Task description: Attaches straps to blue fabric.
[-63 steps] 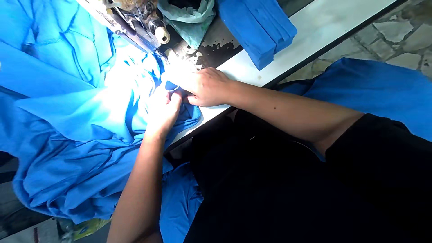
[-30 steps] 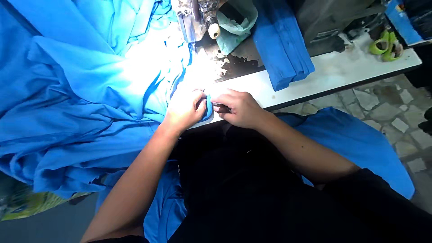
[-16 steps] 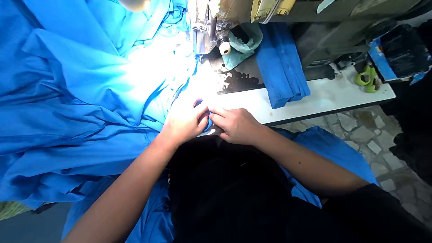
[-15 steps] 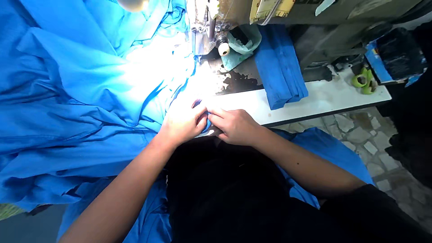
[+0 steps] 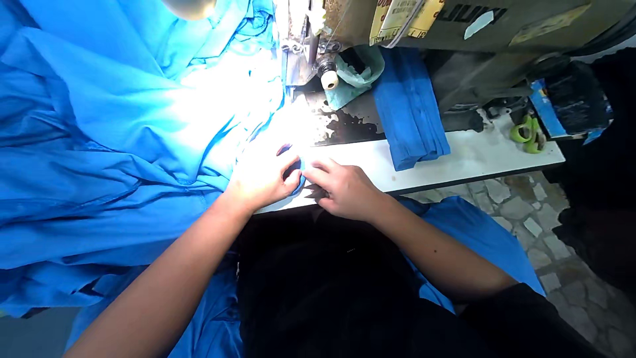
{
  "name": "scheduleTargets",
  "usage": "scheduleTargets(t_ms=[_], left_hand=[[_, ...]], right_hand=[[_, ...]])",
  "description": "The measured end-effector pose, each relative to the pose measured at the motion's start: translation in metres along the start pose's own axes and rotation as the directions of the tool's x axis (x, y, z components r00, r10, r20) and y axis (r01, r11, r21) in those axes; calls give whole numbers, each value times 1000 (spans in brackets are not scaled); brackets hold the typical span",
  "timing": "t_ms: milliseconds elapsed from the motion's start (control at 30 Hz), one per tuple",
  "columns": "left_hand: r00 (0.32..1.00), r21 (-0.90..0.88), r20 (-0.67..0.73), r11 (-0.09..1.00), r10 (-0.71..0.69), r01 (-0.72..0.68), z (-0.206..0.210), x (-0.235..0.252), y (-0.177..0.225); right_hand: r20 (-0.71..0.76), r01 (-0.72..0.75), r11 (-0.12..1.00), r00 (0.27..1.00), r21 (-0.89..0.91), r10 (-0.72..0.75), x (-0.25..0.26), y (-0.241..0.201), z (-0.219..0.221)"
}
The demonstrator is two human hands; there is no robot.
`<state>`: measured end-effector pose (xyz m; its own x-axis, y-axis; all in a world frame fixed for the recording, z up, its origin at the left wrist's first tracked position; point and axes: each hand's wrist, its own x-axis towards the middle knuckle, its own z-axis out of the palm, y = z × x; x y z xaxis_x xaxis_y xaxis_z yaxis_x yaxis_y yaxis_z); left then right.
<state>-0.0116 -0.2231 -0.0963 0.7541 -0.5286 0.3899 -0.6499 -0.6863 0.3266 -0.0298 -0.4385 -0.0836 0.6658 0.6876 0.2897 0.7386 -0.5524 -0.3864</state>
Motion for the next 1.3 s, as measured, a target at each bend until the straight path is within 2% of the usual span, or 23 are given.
scheduleTargets(t_ms=[100,233,300,367,433,533,633,800,1033,1233,1300], left_hand=[[1000,0,-4,1000,-11,11,0,3,-4],[1000,-7,-18,1000,-9,9,1,10,-11],[1000,-16,-6,1000,-20,20,1,13,-15],[1000,-24,-15,999,-23,23,2,17,-19],[999,-24,-37,1000,-20,19,2,21,-21],[999,-8,-39,1000,-24,24,2,26,-25],[999,13,-47,1000,-17,18,2,32,-31],[998,39,-56,999,22,-20,4,43,-46],[1000,41,-7,999,-2,2,1,57,-58],[998,69,-66,998,-6,10,4,66,-68],[997,85,-81,996,-13,20,4,69,-70]], right_hand=[[-86,-58,994,994,90,66,-10,-1,-20],[-359,-106,994,930,-36,86,-40,21,-70],[-515,-214,969,849,-125,121,-55,50,-94],[-656,-372,912,734,-174,175,-68,84,-108],[-723,-515,837,648,-184,239,-78,115,-113],[-663,-665,725,626,-178,411,-92,140,-105],[-662,-670,693,649,-264,375,-104,158,-88],[-698,-678,704,608,-210,378,-107,160,-85],[-717,-653,732,604,-195,347,-108,165,-85],[-731,-635,745,604,-203,316,-110,167,-83],[-726,-663,724,591,-189,352,-110,165,-84]])
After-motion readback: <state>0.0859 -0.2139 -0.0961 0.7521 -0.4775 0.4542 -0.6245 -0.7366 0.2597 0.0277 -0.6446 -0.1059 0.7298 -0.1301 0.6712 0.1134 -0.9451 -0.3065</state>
